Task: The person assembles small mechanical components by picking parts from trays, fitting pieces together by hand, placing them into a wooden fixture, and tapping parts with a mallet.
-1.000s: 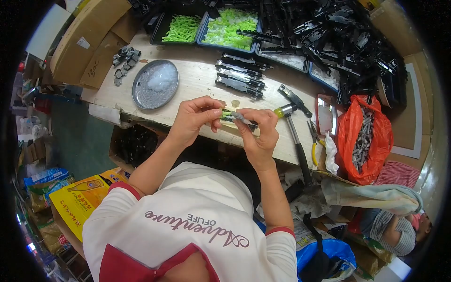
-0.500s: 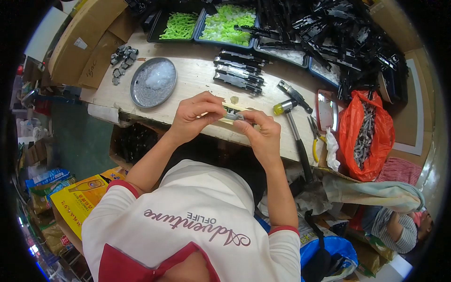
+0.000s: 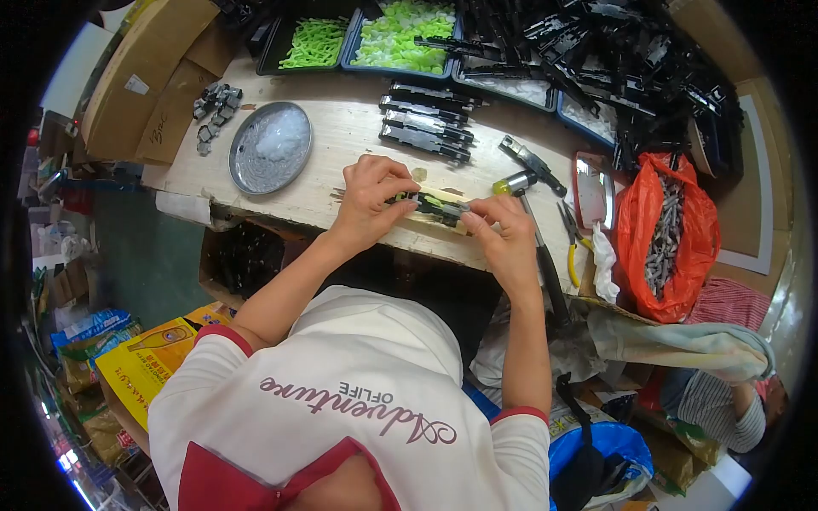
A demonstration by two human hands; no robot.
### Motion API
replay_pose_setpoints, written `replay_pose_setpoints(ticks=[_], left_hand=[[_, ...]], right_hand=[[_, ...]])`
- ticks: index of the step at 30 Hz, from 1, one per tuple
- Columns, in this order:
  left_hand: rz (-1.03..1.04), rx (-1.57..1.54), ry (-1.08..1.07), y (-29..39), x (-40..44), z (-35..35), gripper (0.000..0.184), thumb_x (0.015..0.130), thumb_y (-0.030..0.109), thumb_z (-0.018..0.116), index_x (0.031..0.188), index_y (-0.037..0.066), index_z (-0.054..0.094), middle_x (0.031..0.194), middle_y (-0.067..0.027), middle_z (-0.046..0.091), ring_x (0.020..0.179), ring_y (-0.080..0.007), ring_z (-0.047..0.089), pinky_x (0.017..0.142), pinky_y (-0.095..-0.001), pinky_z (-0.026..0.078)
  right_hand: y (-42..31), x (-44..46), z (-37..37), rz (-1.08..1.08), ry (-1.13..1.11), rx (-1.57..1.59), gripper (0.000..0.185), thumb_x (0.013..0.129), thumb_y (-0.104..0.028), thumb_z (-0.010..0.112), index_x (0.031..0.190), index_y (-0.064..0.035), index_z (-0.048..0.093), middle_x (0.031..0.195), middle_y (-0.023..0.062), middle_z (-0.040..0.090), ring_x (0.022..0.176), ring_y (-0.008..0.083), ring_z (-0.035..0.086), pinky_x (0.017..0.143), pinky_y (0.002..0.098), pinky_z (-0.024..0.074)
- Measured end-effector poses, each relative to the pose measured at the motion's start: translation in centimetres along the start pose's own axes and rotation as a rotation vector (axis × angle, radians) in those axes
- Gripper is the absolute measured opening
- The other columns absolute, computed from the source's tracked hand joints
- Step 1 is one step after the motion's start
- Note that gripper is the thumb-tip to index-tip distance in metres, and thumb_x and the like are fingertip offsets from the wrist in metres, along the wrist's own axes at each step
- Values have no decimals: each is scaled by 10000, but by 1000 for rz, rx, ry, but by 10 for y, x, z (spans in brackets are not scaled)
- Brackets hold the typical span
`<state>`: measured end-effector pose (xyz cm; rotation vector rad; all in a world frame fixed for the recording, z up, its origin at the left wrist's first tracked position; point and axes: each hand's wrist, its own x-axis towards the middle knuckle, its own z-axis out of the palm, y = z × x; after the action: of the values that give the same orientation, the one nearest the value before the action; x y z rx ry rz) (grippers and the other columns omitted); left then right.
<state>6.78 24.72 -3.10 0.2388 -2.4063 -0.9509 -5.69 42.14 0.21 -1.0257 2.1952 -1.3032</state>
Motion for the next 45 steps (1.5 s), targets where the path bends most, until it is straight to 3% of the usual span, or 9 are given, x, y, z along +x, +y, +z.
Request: replay_pose_setpoints(ticks=[14, 24, 26, 27, 29, 35, 42, 45], left_hand=[[-20, 19, 10, 1, 0, 1, 156, 649, 105, 694, 796, 95, 646, 856, 6, 559, 892, -181, 466, 814, -330, 268], [80, 37, 70, -1, -5, 4, 140, 645, 72, 690, 770, 112, 639, 853, 16, 558, 874, -184, 476, 800, -334, 282], [121, 121, 55, 0, -6, 3, 161, 638, 67, 691, 780, 124, 640, 862, 10, 558, 875, -191, 478, 797, -341, 284], [122, 120, 53, 0, -6, 3, 161, 638, 67, 691, 780, 124, 640, 862, 10, 558, 875, -191, 478, 797, -341, 284], [159, 137, 54, -1, -7, 3, 198, 627, 62, 690, 804, 134, 640, 871, 4, 554, 878, -199, 479, 795, -354, 286], [179, 160, 28, -2, -6, 2, 237, 624, 52, 682, 835, 150, 639, 883, 5, 550, 875, -203, 479, 794, -367, 284], [193, 173, 17, -2, -5, 1, 232, 632, 50, 678, 831, 164, 645, 881, 13, 551, 870, -194, 479, 796, -362, 279], [172, 132, 24, -3, -6, 1, 214, 640, 53, 678, 821, 164, 647, 876, 20, 553, 868, -188, 480, 800, -355, 275]], right_hand=[[4, 14, 10, -102, -89, -83, 147, 735, -68, 655, 842, 28, 626, 737, 48, 538, 645, 124, 488, 611, 242, 392], [7, 13, 12, -22, -73, 22, 142, 739, -67, 654, 836, 32, 624, 743, 52, 541, 646, 128, 489, 586, 235, 390], [9, 13, 11, -240, -24, -189, 133, 716, -42, 649, 845, -12, 628, 756, 53, 554, 678, 166, 505, 641, 275, 379], [8, 12, 12, -238, -23, -189, 133, 716, -42, 649, 845, -12, 628, 756, 53, 554, 678, 166, 505, 641, 275, 379], [4, 8, 12, -477, 93, -473, 243, 653, 19, 618, 875, -79, 627, 814, 36, 566, 748, 197, 508, 708, 327, 341], [9, 1, 7, -605, 38, -646, 397, 552, 63, 559, 897, -124, 616, 874, -1, 552, 815, 192, 497, 737, 356, 311], [6, 4, 5, -581, -5, -670, 404, 556, 85, 557, 888, -136, 620, 866, 0, 558, 787, 178, 508, 720, 338, 319], [9, 8, 0, -462, -99, -530, 368, 592, 83, 578, 895, -123, 620, 868, 18, 566, 793, 199, 520, 737, 343, 338]])
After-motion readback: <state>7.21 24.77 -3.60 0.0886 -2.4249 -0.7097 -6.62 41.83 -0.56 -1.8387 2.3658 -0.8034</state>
